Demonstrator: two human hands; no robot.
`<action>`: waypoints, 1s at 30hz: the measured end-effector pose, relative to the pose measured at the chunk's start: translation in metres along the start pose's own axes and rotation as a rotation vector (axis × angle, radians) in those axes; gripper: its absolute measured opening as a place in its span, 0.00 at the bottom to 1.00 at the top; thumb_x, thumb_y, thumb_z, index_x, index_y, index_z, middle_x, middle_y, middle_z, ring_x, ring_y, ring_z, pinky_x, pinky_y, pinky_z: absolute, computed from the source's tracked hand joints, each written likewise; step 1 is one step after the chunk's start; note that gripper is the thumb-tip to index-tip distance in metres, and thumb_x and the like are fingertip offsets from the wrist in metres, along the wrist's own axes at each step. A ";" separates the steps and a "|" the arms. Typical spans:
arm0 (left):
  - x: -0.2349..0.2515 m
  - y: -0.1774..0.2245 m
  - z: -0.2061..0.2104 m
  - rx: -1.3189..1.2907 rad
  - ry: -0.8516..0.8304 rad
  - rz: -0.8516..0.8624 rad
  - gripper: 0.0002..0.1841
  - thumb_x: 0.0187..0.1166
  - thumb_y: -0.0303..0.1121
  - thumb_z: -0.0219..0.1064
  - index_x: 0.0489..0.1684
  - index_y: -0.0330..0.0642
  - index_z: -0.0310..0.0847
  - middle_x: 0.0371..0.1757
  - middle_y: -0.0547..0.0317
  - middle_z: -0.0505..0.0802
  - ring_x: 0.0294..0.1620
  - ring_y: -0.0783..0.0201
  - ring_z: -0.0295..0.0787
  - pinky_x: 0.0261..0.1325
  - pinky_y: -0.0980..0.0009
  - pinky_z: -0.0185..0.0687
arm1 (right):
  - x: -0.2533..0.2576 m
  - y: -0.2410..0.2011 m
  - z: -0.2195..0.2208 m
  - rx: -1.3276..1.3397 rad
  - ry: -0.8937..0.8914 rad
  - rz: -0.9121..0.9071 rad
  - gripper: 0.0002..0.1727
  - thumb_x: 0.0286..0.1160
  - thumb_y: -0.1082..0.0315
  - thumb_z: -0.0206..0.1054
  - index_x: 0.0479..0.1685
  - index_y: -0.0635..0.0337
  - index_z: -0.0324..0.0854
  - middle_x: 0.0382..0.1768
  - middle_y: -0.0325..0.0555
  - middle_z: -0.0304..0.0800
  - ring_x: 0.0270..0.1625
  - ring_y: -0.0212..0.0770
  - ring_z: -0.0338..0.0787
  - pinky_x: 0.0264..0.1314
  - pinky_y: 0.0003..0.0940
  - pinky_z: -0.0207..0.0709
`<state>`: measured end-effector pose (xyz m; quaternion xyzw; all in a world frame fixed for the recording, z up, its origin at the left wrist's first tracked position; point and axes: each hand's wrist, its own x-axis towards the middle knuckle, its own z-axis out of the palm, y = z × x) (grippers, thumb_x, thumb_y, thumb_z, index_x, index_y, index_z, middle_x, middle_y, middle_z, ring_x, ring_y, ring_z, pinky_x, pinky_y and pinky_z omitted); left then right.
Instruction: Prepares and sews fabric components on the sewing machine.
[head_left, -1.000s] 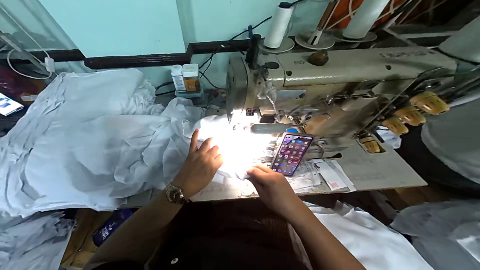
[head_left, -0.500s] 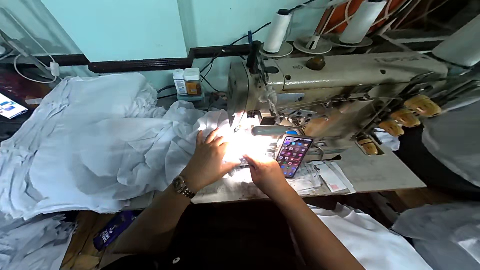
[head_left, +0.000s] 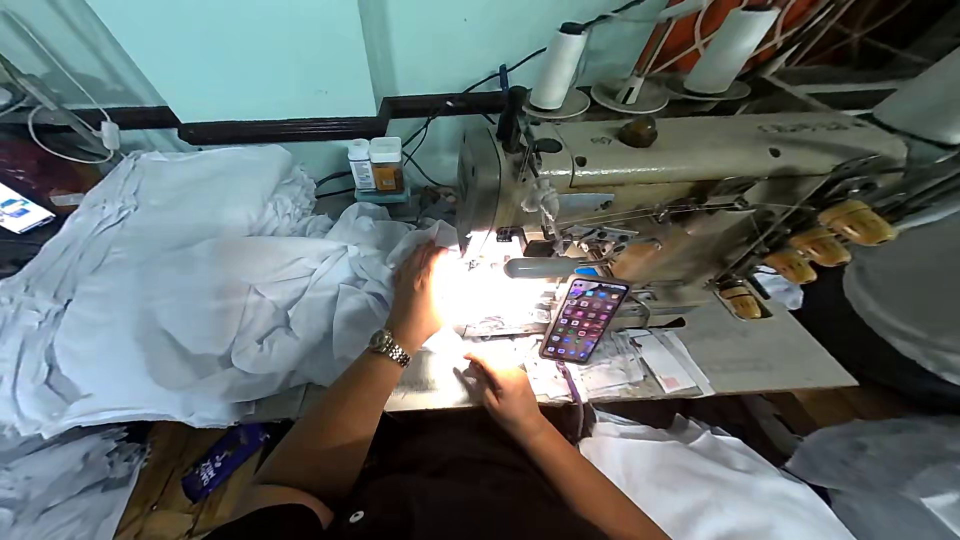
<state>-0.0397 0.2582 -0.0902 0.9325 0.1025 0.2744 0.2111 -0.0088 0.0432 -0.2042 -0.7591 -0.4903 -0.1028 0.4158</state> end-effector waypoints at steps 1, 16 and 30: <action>-0.001 0.000 0.000 0.008 0.001 -0.001 0.50 0.39 0.25 0.87 0.78 0.40 0.74 0.82 0.40 0.77 0.83 0.41 0.71 0.79 0.37 0.69 | 0.000 0.000 0.001 -0.015 -0.018 -0.004 0.16 0.82 0.66 0.58 0.56 0.54 0.92 0.42 0.42 0.98 0.43 0.40 0.97 0.47 0.44 0.90; -0.001 0.004 -0.002 0.040 -0.030 -0.029 0.47 0.42 0.21 0.83 0.78 0.40 0.75 0.81 0.41 0.78 0.85 0.41 0.69 0.79 0.37 0.69 | 0.000 0.000 0.001 -0.080 -0.049 0.013 0.16 0.81 0.63 0.59 0.55 0.52 0.93 0.38 0.40 0.97 0.39 0.40 0.96 0.41 0.44 0.90; 0.000 0.005 0.000 0.053 -0.015 -0.033 0.42 0.48 0.21 0.82 0.75 0.41 0.77 0.80 0.42 0.79 0.84 0.42 0.70 0.77 0.37 0.71 | 0.001 -0.001 0.003 -0.125 -0.055 0.022 0.16 0.82 0.60 0.59 0.54 0.50 0.93 0.38 0.39 0.97 0.39 0.39 0.96 0.41 0.44 0.89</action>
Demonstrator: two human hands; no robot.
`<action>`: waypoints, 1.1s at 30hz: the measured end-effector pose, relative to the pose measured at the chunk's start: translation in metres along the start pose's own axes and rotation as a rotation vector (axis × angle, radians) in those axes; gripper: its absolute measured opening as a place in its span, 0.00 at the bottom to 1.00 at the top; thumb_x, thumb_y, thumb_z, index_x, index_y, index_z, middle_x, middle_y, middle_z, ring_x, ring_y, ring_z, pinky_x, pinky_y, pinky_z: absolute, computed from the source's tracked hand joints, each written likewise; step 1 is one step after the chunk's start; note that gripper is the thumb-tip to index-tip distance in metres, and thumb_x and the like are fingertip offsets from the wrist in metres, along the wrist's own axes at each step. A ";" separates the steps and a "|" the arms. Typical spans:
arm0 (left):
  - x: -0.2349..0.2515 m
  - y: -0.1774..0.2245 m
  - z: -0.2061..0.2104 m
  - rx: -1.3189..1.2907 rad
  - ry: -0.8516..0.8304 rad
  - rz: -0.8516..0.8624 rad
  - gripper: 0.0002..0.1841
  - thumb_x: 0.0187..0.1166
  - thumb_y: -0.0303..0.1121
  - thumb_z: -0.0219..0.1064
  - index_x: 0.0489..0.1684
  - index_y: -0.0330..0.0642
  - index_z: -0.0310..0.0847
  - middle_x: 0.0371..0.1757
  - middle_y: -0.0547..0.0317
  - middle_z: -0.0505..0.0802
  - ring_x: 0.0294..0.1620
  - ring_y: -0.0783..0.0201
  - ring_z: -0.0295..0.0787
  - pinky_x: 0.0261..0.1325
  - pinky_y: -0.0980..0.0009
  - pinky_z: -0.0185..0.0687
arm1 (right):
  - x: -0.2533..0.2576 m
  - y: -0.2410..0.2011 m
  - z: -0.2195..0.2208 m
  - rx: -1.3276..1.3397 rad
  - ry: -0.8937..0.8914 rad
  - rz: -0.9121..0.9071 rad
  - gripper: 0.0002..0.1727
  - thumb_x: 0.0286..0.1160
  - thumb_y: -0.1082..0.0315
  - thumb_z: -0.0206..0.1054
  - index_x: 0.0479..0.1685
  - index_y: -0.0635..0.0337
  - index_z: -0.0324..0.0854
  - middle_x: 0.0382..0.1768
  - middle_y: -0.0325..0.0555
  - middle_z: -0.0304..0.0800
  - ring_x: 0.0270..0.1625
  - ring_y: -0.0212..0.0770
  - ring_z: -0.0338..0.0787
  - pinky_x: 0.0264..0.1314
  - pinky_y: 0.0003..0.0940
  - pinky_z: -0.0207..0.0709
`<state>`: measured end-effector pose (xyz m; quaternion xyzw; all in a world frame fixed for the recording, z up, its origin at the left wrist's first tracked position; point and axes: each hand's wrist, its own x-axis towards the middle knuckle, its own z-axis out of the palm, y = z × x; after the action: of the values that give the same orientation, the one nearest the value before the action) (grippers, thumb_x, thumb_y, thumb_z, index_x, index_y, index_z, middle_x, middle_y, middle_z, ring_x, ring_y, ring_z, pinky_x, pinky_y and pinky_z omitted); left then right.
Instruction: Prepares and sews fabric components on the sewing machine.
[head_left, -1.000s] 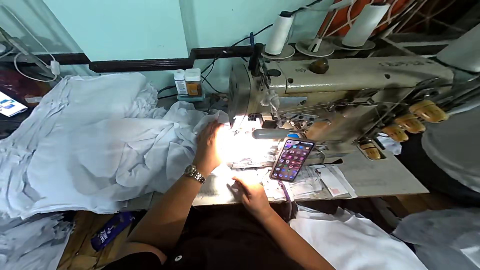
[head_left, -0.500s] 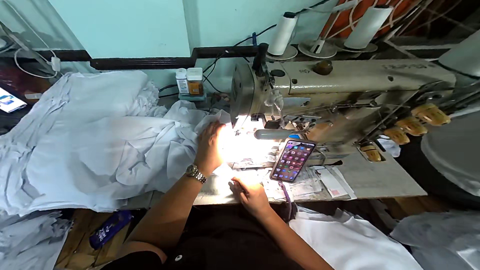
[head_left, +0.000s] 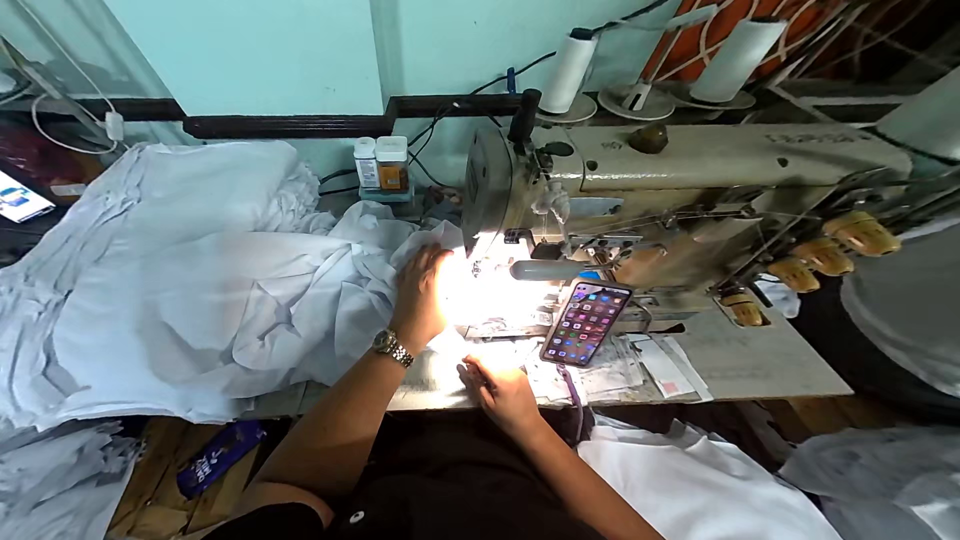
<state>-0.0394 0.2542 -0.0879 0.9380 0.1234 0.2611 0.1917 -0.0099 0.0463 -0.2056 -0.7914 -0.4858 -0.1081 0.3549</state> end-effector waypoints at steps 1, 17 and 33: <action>0.000 0.000 0.000 0.004 0.001 -0.001 0.41 0.48 0.22 0.82 0.75 0.41 0.78 0.80 0.43 0.79 0.84 0.42 0.71 0.77 0.37 0.71 | 0.000 0.000 0.000 -0.001 0.001 -0.002 0.16 0.82 0.60 0.59 0.54 0.50 0.93 0.37 0.39 0.97 0.39 0.39 0.96 0.40 0.44 0.89; 0.001 0.001 -0.001 -0.003 -0.025 -0.012 0.36 0.59 0.30 0.81 0.76 0.42 0.78 0.80 0.43 0.80 0.84 0.44 0.71 0.78 0.38 0.71 | 0.041 0.021 -0.161 0.511 0.658 0.132 0.11 0.88 0.68 0.57 0.57 0.49 0.84 0.48 0.25 0.93 0.37 0.22 0.89 0.38 0.22 0.85; 0.002 0.005 -0.002 0.039 -0.057 -0.030 0.32 0.65 0.30 0.77 0.75 0.43 0.79 0.81 0.45 0.79 0.85 0.45 0.70 0.81 0.41 0.69 | 0.085 0.261 -0.366 1.108 0.237 0.413 0.31 0.95 0.49 0.20 0.40 0.47 0.71 0.29 0.28 0.85 0.35 0.16 0.87 0.40 0.13 0.82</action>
<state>-0.0382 0.2509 -0.0830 0.9467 0.1370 0.2290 0.1805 0.3171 -0.2112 -0.0155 -0.5492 -0.2633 0.1446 0.7799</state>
